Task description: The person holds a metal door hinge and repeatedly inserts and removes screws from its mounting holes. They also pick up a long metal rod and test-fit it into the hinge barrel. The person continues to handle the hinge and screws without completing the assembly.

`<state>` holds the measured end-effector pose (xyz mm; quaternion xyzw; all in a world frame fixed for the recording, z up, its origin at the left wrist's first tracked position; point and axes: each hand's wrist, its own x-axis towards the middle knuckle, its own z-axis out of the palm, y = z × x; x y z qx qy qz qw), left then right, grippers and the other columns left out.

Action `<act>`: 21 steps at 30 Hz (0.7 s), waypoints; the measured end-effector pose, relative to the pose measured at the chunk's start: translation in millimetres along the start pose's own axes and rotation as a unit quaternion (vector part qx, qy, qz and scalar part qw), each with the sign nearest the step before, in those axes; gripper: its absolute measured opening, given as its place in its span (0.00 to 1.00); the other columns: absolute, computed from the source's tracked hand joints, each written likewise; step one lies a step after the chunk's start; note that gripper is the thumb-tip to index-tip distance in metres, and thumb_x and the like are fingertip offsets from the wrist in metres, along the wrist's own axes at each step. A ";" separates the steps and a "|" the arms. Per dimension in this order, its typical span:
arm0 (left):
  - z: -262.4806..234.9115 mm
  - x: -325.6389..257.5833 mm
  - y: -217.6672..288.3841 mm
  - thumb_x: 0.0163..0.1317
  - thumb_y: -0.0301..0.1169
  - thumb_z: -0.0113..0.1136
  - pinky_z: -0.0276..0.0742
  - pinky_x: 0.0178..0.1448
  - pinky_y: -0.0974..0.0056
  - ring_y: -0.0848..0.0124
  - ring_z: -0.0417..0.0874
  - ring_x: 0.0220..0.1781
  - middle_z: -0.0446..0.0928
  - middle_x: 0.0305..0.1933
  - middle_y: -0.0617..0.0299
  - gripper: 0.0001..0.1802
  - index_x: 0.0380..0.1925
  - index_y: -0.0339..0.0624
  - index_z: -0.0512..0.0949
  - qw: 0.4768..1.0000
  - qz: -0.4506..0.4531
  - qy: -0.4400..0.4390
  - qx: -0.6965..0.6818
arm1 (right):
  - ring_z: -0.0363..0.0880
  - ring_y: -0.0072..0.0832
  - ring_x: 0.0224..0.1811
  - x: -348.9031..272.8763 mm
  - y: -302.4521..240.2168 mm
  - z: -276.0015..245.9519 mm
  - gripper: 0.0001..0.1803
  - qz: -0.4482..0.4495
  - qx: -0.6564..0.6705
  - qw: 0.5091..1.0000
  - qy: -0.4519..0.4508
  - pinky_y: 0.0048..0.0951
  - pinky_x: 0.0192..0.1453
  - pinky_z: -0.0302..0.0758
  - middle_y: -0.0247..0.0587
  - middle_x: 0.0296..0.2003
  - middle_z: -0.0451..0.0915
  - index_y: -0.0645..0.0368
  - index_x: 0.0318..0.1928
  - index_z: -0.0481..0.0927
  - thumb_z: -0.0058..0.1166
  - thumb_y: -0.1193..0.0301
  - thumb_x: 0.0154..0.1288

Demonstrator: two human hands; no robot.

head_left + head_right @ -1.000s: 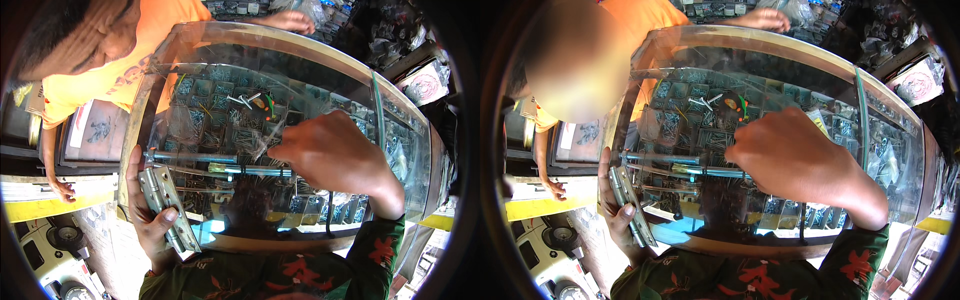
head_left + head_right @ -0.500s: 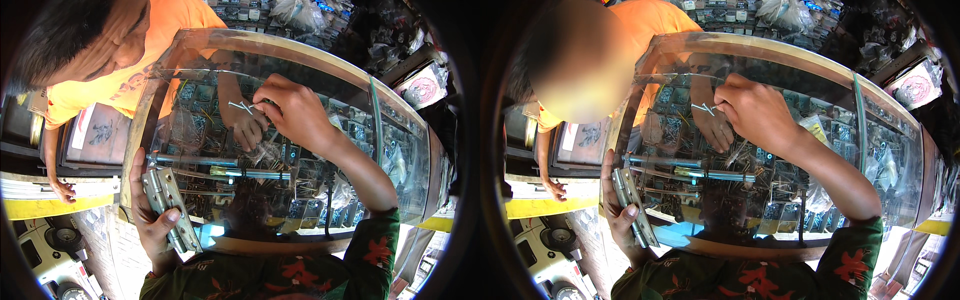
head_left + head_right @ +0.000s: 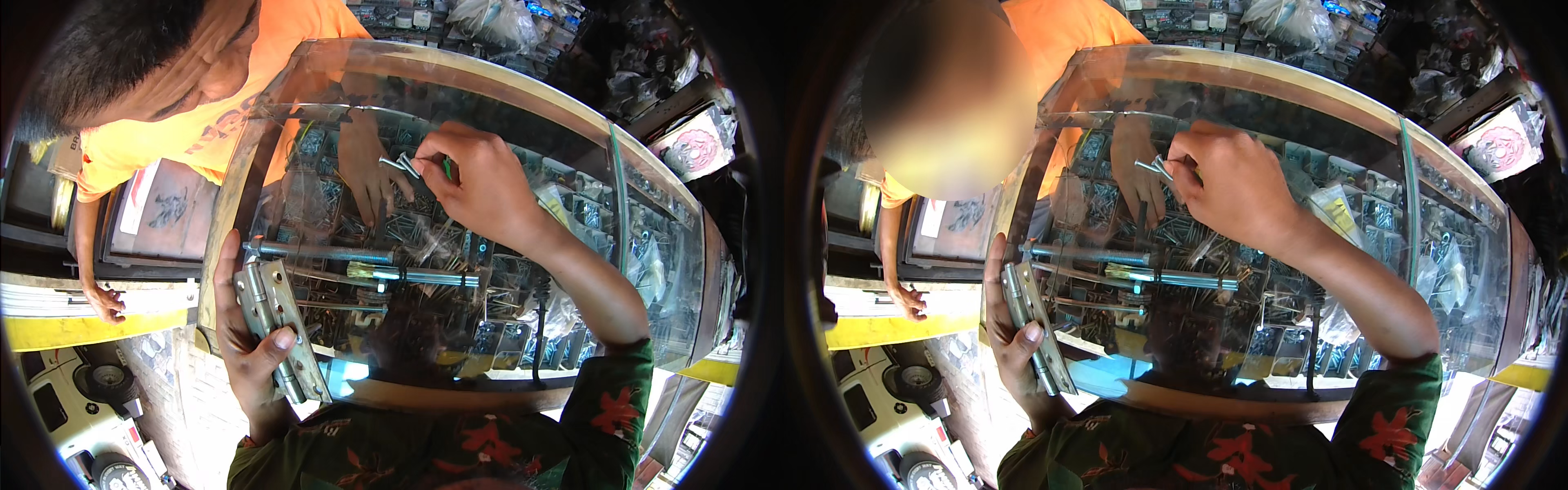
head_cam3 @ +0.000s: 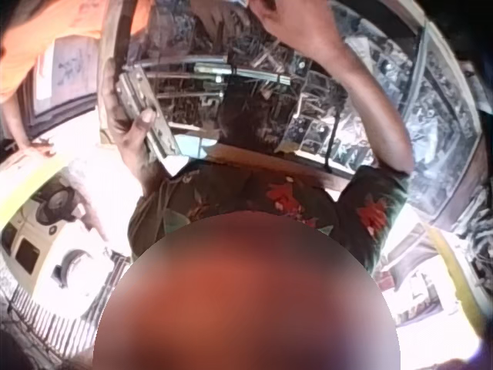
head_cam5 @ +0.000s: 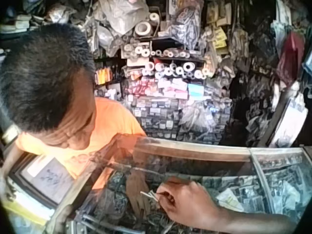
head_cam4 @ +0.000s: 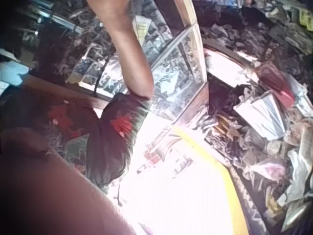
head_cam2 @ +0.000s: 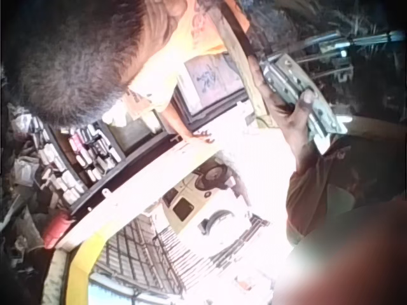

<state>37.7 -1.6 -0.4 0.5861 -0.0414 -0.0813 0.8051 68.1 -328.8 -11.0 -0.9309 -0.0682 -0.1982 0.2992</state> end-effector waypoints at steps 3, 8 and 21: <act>-0.3 1.3 -1.1 0.48 0.30 0.89 0.86 0.67 0.64 0.66 0.88 0.61 0.83 0.66 0.52 0.74 0.91 0.34 0.48 1.000 0.003 -0.005 -0.003 | 0.87 0.36 0.26 0.1 -0.2 -5.4 0.04 -0.004 0.032 0.999 -0.017 0.37 0.33 0.79 0.43 0.38 0.87 0.62 0.42 0.87 0.71 0.75 0.74; 1.3 0.1 -5.2 0.49 0.29 0.87 0.83 0.74 0.60 0.62 0.86 0.68 0.81 0.69 0.49 0.74 0.91 0.33 0.46 0.999 0.008 -0.005 -0.033 | 0.90 0.39 0.30 -5.5 -15.2 -40.1 0.05 -0.015 -0.038 0.993 -0.109 0.39 0.37 0.83 0.43 0.38 0.89 0.60 0.45 0.90 0.71 0.77 0.71; -7.5 -2.1 -4.6 0.49 0.33 0.89 0.82 0.72 0.66 0.68 0.85 0.66 0.83 0.67 0.54 0.77 0.91 0.32 0.43 1.000 -0.017 -0.003 0.023 | 0.93 0.43 0.35 -17.2 -49.6 -79.5 0.12 -0.071 -0.186 0.939 -0.282 0.47 0.40 0.88 0.37 0.34 0.90 0.50 0.48 0.97 0.72 0.77 0.66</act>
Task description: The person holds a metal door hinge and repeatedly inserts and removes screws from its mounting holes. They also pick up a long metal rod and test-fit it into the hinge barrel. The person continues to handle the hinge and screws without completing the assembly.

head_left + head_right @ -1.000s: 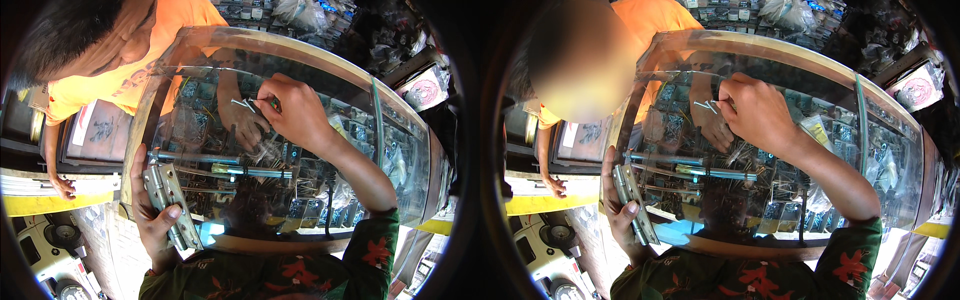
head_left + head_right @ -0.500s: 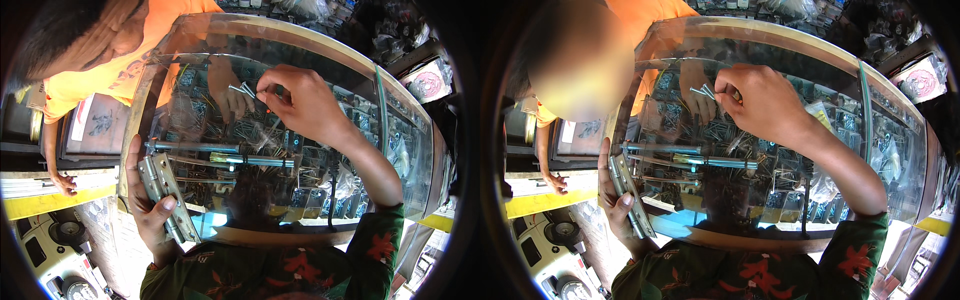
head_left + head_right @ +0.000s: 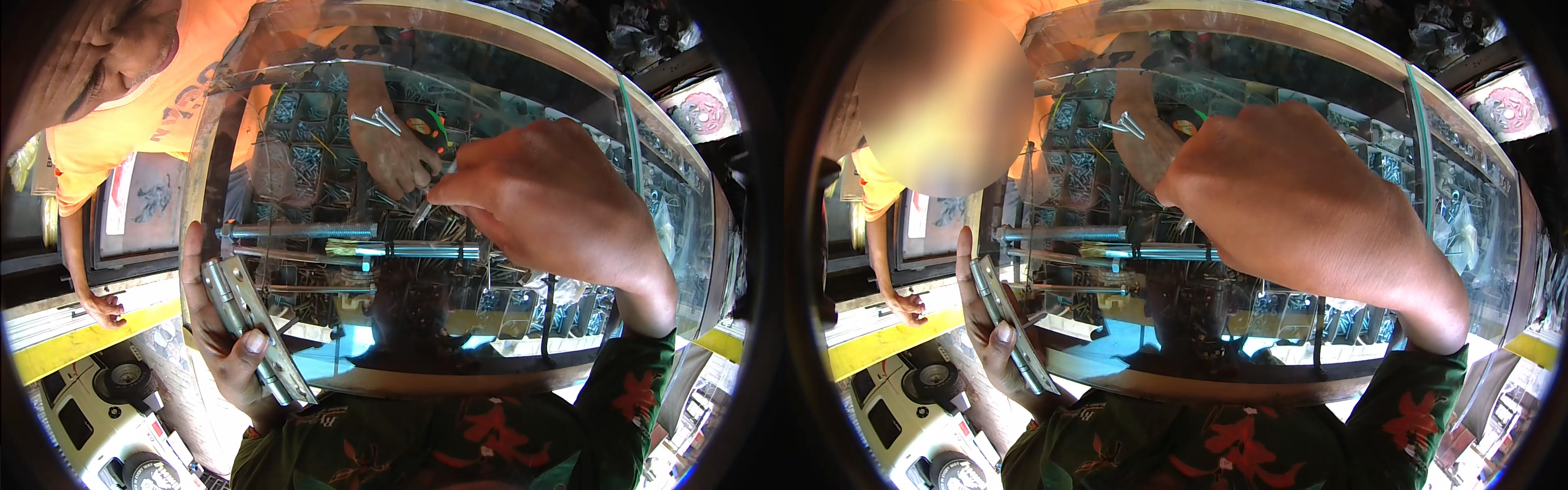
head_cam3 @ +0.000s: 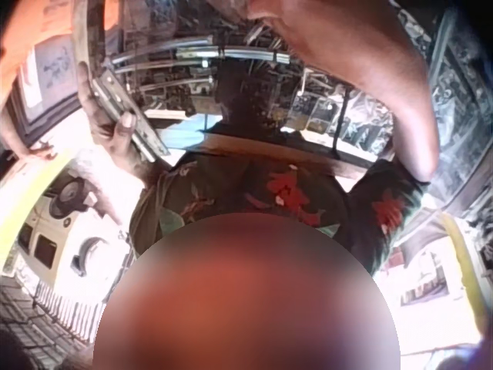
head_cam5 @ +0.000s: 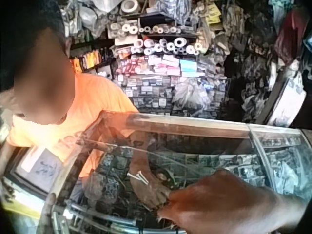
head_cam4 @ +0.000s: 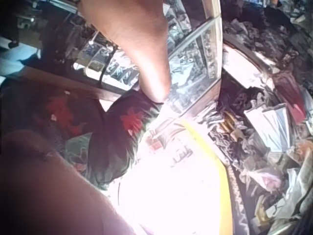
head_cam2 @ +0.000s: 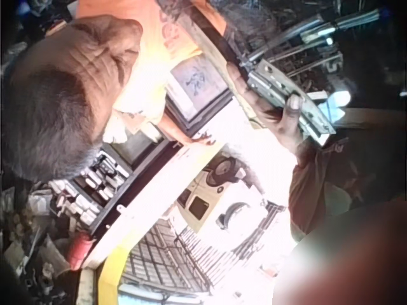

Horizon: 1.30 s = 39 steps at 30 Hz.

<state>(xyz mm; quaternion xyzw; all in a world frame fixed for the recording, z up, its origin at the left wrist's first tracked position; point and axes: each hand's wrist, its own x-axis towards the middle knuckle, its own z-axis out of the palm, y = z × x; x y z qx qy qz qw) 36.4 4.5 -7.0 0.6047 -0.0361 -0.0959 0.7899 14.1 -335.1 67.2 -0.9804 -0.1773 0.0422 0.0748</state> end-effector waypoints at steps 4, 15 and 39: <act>-3.5 1.3 -0.1 0.49 0.33 0.89 0.81 0.71 0.67 0.69 0.85 0.66 0.83 0.67 0.54 0.77 0.91 0.32 0.43 1.000 -0.007 -0.009 0.006 | 0.93 0.43 0.34 -1.3 2.1 0.6 0.12 -0.003 -0.008 1.000 0.009 0.47 0.39 0.88 0.37 0.34 0.91 0.52 0.49 0.96 0.72 0.77 0.66; -2.6 -0.5 0.9 0.49 0.33 0.89 0.77 0.78 0.63 0.64 0.82 0.72 0.79 0.74 0.48 0.77 0.91 0.32 0.44 1.000 -0.016 -0.005 -0.002 | 0.95 0.42 0.36 -1.9 2.4 -1.5 0.14 0.009 0.011 0.999 0.033 0.46 0.40 0.90 0.41 0.37 0.94 0.54 0.49 0.95 0.74 0.80 0.65; 10.3 3.8 -1.9 0.49 0.26 0.87 0.87 0.58 0.71 0.73 0.90 0.51 0.87 0.61 0.56 0.73 0.91 0.36 0.49 0.996 0.050 0.008 -0.069 | 0.81 0.24 0.25 -25.8 43.9 -63.9 0.10 0.078 0.019 0.968 0.237 0.31 0.31 0.72 0.46 0.32 0.89 0.65 0.53 0.90 0.60 0.82 0.77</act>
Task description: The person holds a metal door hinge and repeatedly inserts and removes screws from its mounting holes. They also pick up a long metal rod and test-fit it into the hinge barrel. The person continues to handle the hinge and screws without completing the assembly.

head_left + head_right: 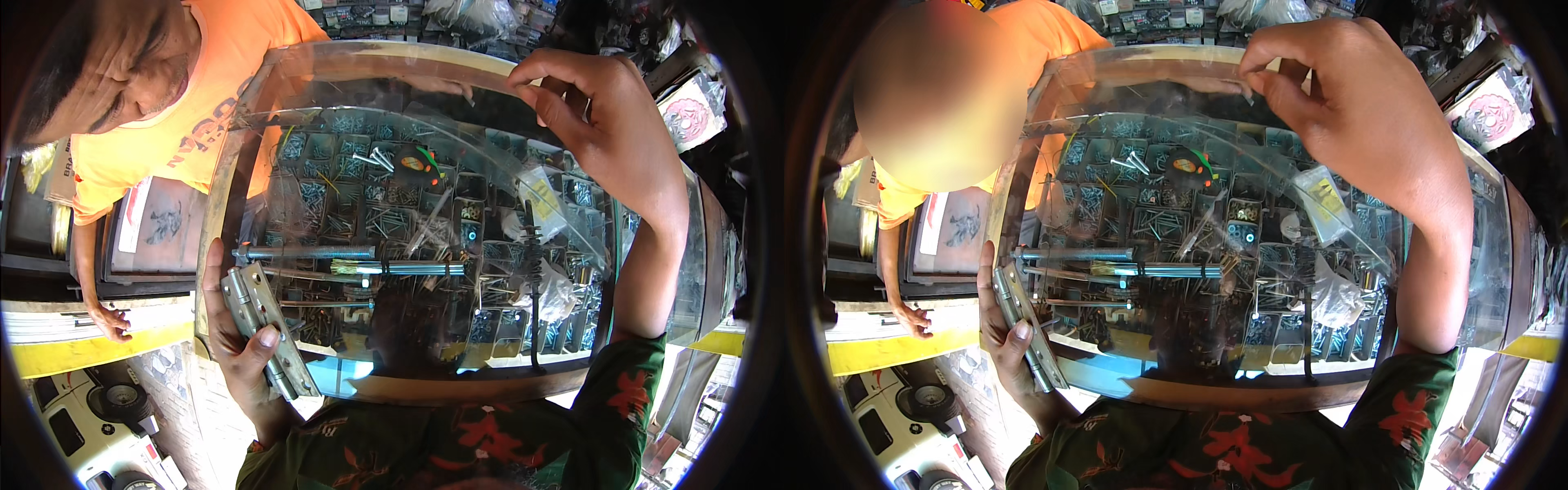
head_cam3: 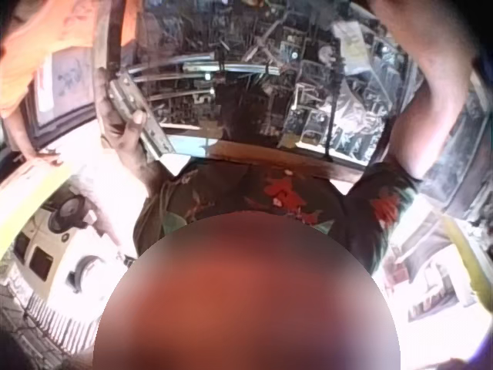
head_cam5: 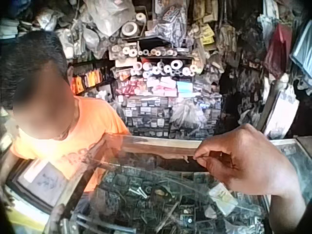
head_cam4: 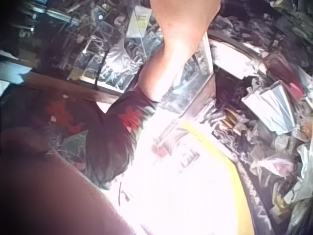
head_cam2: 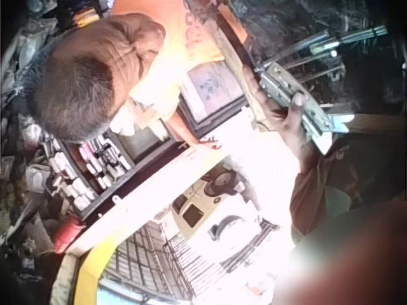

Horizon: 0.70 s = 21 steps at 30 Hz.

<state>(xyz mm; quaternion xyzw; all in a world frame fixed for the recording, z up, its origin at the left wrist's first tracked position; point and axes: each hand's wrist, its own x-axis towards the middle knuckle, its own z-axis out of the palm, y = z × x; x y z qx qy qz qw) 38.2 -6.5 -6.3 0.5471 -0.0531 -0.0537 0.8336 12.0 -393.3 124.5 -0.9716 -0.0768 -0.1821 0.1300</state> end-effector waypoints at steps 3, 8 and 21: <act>-1.1 -1.1 0.0 0.50 0.24 0.86 0.86 0.60 0.70 0.72 0.89 0.54 0.86 0.62 0.56 0.71 0.91 0.36 0.50 1.000 0.001 -0.003 -0.010 | 0.80 0.21 0.32 -2.0 6.2 -11.5 0.10 0.056 -0.015 0.998 -0.002 0.28 0.36 0.73 0.41 0.31 0.86 0.66 0.54 0.90 0.58 0.79 0.81; -5.1 -0.5 1.2 0.51 0.24 0.86 0.85 0.64 0.68 0.71 0.88 0.58 0.85 0.63 0.55 0.70 0.91 0.36 0.51 1.000 0.001 -0.019 0.012 | 0.74 0.23 0.22 -5.5 10.8 -18.3 0.07 0.065 0.007 0.996 0.058 0.33 0.30 0.69 0.43 0.27 0.85 0.63 0.50 0.91 0.63 0.76 0.78; -11.6 -2.5 0.5 0.52 0.27 0.86 0.83 0.59 0.71 0.74 0.86 0.54 0.84 0.62 0.57 0.69 0.91 0.37 0.53 0.998 -0.004 -0.032 0.050 | 0.87 0.25 0.30 -7.6 -12.6 22.4 0.12 -0.096 0.100 0.985 -0.102 0.30 0.31 0.79 0.41 0.39 0.93 0.59 0.50 0.93 0.71 0.83 0.68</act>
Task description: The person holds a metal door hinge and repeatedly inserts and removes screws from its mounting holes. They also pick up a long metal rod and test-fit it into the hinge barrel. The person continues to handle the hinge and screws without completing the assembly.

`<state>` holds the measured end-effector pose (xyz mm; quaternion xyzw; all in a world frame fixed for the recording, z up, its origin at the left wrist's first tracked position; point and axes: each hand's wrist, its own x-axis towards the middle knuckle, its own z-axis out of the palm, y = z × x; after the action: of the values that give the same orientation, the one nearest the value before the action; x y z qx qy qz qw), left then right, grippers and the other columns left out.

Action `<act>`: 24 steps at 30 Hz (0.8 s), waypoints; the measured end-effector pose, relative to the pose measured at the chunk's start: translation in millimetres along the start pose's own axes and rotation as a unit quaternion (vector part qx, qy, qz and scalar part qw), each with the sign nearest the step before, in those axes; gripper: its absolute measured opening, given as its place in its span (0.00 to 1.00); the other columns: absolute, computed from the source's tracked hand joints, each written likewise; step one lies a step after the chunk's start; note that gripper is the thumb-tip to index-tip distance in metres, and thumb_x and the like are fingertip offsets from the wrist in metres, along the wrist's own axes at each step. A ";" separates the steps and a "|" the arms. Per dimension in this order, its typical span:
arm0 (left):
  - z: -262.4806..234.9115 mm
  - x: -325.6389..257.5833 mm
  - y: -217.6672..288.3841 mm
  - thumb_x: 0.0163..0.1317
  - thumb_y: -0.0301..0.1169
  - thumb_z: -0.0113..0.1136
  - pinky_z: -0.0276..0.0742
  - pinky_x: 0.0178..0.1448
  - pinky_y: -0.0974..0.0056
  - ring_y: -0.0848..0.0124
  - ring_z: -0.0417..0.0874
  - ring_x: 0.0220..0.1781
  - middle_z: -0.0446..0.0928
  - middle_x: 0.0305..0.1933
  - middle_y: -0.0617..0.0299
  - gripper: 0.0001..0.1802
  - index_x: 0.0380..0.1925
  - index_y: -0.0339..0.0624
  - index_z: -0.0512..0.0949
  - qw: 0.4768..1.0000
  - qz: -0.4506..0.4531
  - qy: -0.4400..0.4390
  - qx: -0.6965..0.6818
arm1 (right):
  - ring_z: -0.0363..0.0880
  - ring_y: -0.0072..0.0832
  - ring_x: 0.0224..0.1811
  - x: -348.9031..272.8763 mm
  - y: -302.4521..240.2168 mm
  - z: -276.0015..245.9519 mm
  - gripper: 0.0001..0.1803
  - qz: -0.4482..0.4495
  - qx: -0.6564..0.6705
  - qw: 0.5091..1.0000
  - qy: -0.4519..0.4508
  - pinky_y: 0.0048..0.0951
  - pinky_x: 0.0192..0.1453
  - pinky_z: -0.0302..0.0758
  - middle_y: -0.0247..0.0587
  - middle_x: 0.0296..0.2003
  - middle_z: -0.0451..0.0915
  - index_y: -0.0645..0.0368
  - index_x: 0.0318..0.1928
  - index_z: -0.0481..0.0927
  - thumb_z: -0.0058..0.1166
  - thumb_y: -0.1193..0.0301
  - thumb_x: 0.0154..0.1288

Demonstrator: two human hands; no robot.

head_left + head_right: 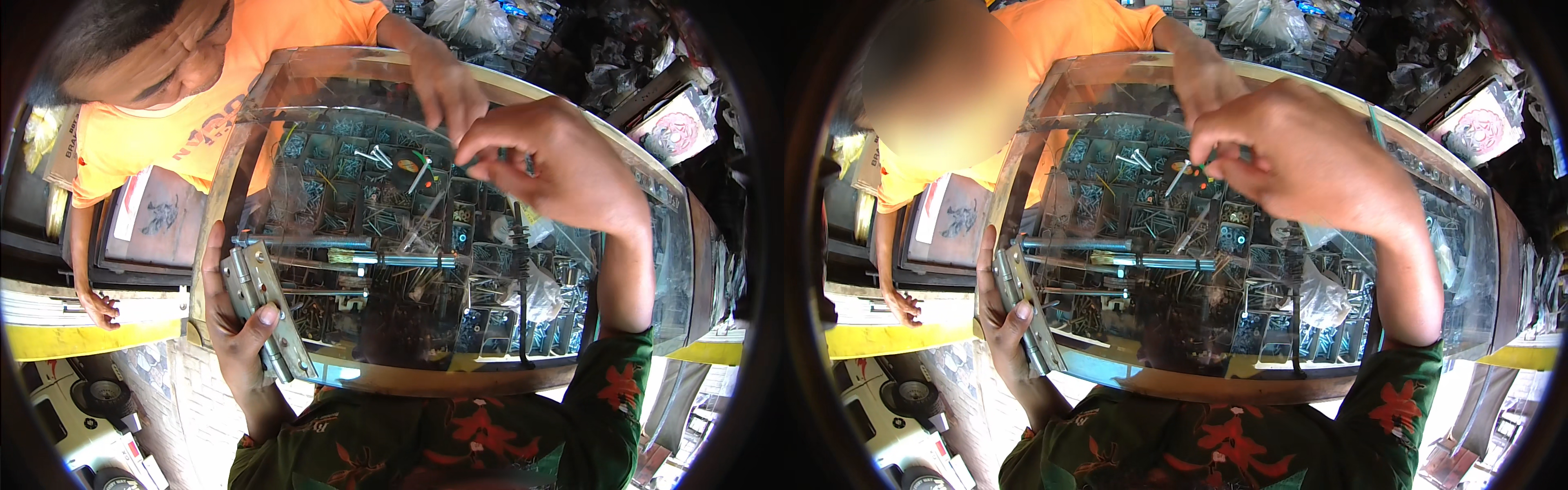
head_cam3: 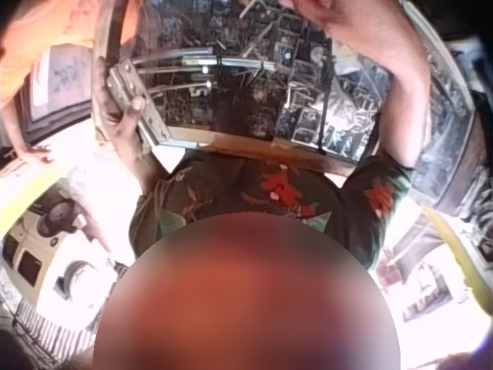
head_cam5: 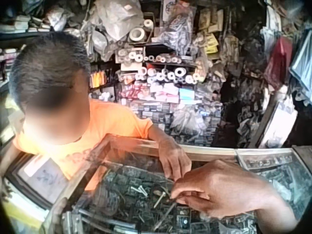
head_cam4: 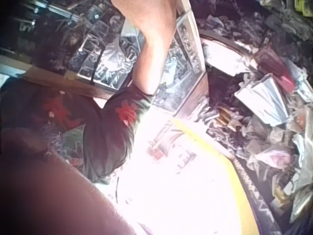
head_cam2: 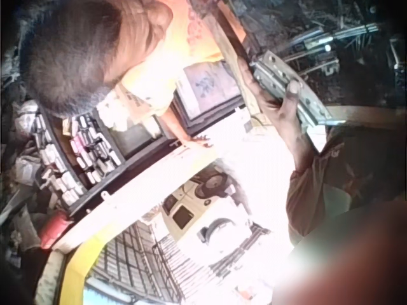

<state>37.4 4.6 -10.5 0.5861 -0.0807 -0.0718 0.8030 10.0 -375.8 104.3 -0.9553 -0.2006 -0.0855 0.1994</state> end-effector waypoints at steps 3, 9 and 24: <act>2.9 0.3 0.6 0.52 0.27 0.86 0.83 0.59 0.71 0.74 0.86 0.54 0.85 0.63 0.57 0.68 0.90 0.37 0.54 1.000 0.009 0.009 0.005 | 0.92 0.35 0.40 6.2 -4.7 29.4 0.15 0.037 -0.051 0.997 -0.043 0.40 0.41 0.85 0.41 0.45 0.92 0.58 0.51 0.91 0.72 0.83 0.66; 11.0 1.0 4.3 0.54 0.26 0.85 0.84 0.60 0.68 0.72 0.87 0.54 0.85 0.62 0.56 0.65 0.90 0.39 0.56 1.000 0.005 0.009 0.003 | 0.90 0.47 0.51 20.1 29.5 75.0 0.11 0.083 0.011 0.996 -0.036 0.50 0.55 0.84 0.46 0.45 0.86 0.58 0.50 0.86 0.69 0.81 0.69; 3.3 -3.1 -1.4 0.74 0.18 0.63 0.68 0.82 0.61 0.66 0.76 0.78 0.70 0.82 0.51 0.45 0.89 0.37 0.57 0.999 0.022 -0.035 0.009 | 0.88 0.28 0.36 30.3 -82.0 52.5 0.08 -0.121 0.162 0.978 0.059 0.27 0.39 0.81 0.42 0.36 0.89 0.65 0.41 0.89 0.76 0.84 0.63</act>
<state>33.7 1.7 -10.9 0.5883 -0.1221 -0.0732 0.7960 7.6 -274.5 92.6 -0.8724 -0.3139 -0.1313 0.3509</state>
